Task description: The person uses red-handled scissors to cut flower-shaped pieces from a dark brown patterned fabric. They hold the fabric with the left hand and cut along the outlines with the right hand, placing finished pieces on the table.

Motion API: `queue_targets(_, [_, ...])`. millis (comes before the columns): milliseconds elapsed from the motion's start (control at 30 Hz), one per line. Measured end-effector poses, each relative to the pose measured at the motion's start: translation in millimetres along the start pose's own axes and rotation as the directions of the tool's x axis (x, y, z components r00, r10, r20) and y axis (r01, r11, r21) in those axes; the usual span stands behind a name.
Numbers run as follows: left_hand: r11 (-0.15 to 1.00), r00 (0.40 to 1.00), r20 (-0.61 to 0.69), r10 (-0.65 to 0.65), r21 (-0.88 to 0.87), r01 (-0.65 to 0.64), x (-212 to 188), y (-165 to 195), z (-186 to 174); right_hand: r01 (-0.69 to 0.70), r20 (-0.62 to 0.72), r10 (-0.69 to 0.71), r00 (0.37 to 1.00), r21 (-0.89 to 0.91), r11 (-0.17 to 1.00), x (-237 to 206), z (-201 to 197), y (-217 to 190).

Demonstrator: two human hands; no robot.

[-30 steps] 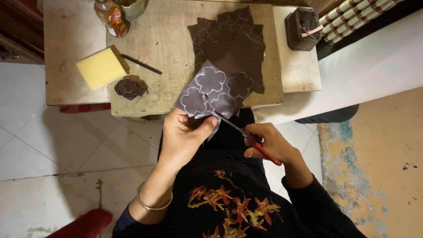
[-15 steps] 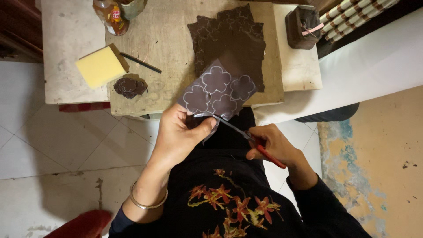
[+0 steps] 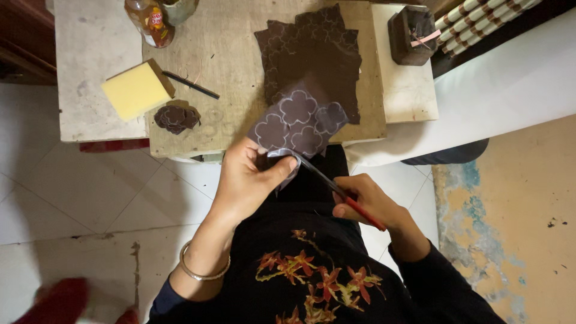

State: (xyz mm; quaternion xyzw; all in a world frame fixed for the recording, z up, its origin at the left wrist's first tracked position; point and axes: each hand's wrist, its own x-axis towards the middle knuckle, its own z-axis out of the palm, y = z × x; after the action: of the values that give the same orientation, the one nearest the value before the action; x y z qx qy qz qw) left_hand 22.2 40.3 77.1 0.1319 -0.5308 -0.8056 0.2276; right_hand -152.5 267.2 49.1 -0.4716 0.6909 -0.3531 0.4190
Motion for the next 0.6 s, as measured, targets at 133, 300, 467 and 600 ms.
queue_targets(133, [0.997,1.000,-0.024,-0.010,0.079,0.012,9.7,-11.0,-6.5,-0.064,-0.018,0.065,0.998,0.041,0.997,7.3,10.1,9.8])
queue_targets(300, [0.990,0.998,-0.041,-0.052,0.129,0.057,23.8,-20.4,-15.7,-0.070,-0.067,0.071,0.995,0.014,0.997,16.7,18.3,26.3])
queue_targets(467, [0.990,0.990,-0.052,-0.129,0.055,0.132,31.3,-26.6,-21.5,-0.102,-0.054,0.108,0.993,0.101,0.990,22.7,24.1,41.0])
queue_targets(600, [0.985,0.990,-0.035,-0.136,0.102,0.139,37.1,-34.0,-29.5,-0.113,-0.039,0.115,0.993,0.046,0.993,32.3,19.3,49.7])
